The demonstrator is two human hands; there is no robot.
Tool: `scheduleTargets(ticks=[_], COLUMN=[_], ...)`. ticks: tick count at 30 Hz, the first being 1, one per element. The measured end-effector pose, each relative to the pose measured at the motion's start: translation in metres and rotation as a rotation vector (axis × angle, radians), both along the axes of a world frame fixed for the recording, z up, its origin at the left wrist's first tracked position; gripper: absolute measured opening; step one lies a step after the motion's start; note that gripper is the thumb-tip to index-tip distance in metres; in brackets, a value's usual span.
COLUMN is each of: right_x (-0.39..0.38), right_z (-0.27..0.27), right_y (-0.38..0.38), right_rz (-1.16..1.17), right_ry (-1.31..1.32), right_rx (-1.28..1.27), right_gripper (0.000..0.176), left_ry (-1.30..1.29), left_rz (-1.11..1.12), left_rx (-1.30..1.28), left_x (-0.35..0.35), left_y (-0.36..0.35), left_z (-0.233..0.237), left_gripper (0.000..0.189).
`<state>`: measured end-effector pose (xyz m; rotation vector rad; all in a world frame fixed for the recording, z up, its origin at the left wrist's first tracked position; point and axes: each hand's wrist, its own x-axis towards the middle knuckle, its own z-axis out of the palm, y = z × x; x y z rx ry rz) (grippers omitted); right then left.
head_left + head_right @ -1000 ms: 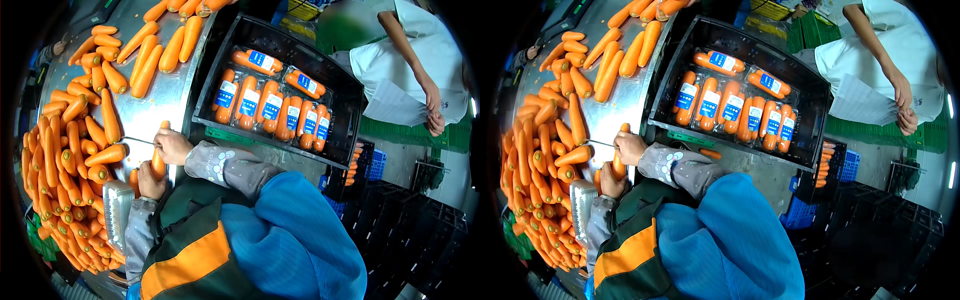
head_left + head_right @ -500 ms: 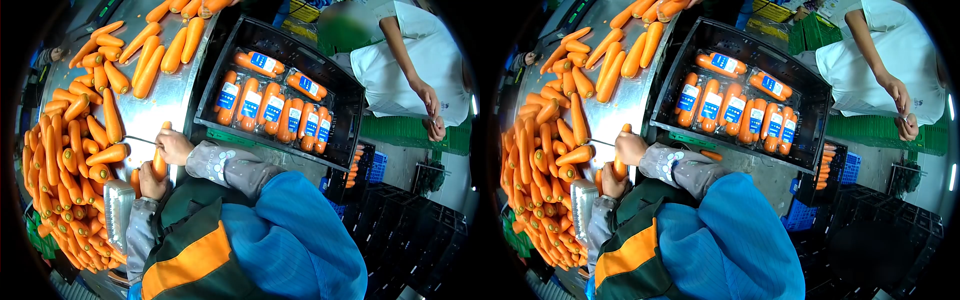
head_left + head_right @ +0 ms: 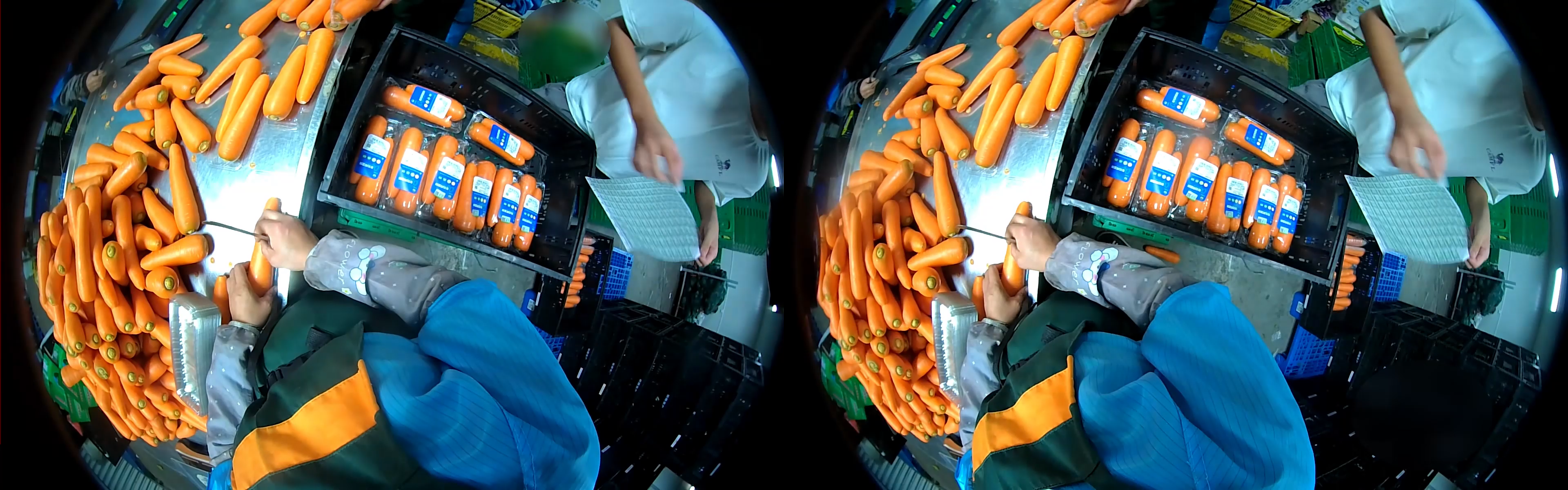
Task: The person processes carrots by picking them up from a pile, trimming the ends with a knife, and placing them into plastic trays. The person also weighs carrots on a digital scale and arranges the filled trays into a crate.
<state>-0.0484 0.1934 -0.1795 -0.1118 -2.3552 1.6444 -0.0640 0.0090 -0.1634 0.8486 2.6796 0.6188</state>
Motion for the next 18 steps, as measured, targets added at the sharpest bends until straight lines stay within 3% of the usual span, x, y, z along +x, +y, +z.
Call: scheduleTargets(ticks=[18], right_x=[0.0007], right_z=[-0.0033], right_y=[-0.0005], right_rz=[-0.004], right_ry=[0.026], right_rx=[0.014], right_gripper=[0.009], left_ry=[-0.008], left_rz=[0.017], left_rx=[-0.005], left_x=[0.0022], left_y=[0.0012], left_z=[0.0032], left_gripper=[0.062])
